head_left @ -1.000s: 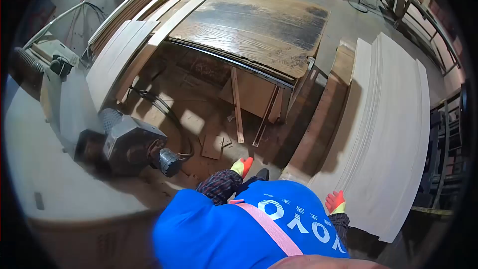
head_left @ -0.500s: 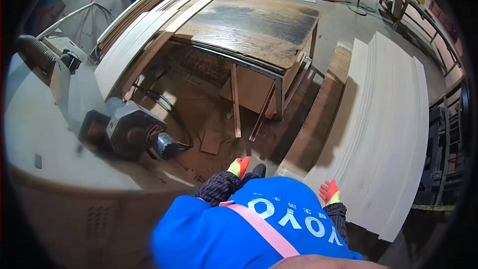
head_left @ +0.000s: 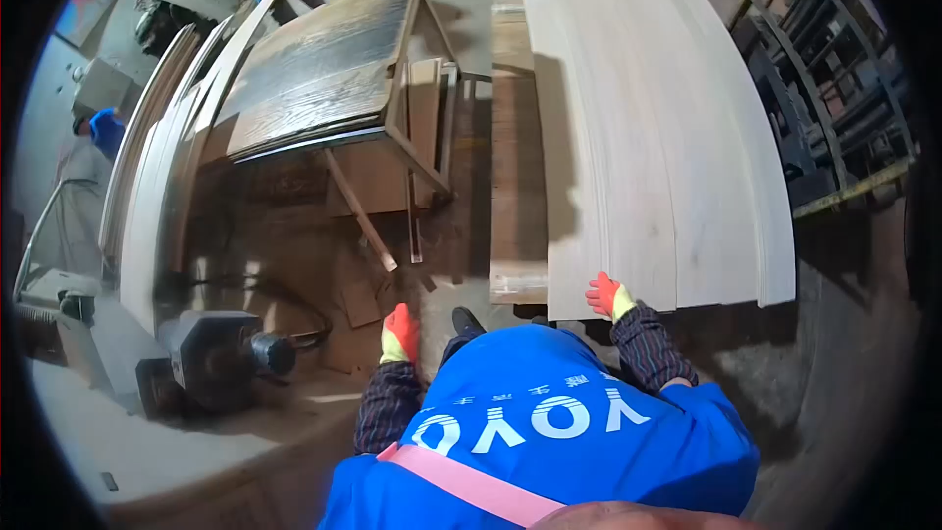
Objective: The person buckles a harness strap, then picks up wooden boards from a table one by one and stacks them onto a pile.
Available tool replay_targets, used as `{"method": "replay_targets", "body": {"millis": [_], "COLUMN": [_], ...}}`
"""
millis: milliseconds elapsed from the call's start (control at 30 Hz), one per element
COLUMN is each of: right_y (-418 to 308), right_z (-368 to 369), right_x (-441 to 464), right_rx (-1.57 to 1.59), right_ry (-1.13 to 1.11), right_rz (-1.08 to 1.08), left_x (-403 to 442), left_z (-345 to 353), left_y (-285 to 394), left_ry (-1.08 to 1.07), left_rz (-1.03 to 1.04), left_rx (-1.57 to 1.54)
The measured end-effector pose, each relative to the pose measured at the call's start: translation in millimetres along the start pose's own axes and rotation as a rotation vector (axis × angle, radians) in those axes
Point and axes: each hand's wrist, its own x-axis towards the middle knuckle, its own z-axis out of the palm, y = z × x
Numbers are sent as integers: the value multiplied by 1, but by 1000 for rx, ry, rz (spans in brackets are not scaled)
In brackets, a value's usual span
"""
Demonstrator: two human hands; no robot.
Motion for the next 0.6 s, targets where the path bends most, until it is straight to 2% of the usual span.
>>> {"method": "replay_targets", "body": {"millis": [100, 267, 333, 433, 600], "right_y": [-1, 9, 12, 13, 13], "right_z": [-2, 12, 21, 34, 50], "right_x": [2, 7, 3, -15, -18], "right_rx": [5, 25, 48, 1, -24], "right_ry": [7, -46, -53, -45, -29], "right_rz": [23, -15, -9, -1, -9], "left_x": [-38, -20, -7, 10, 33], "left_z": [24, 14, -11, -26, -60], "left_y": [102, 138, 142, 158, 172], "left_ry": [215, 393, 157, 195, 233], "left_rz": [-77, 93, 195, 228, 274], "left_rx": [-185, -345, -288, -231, -336]}}
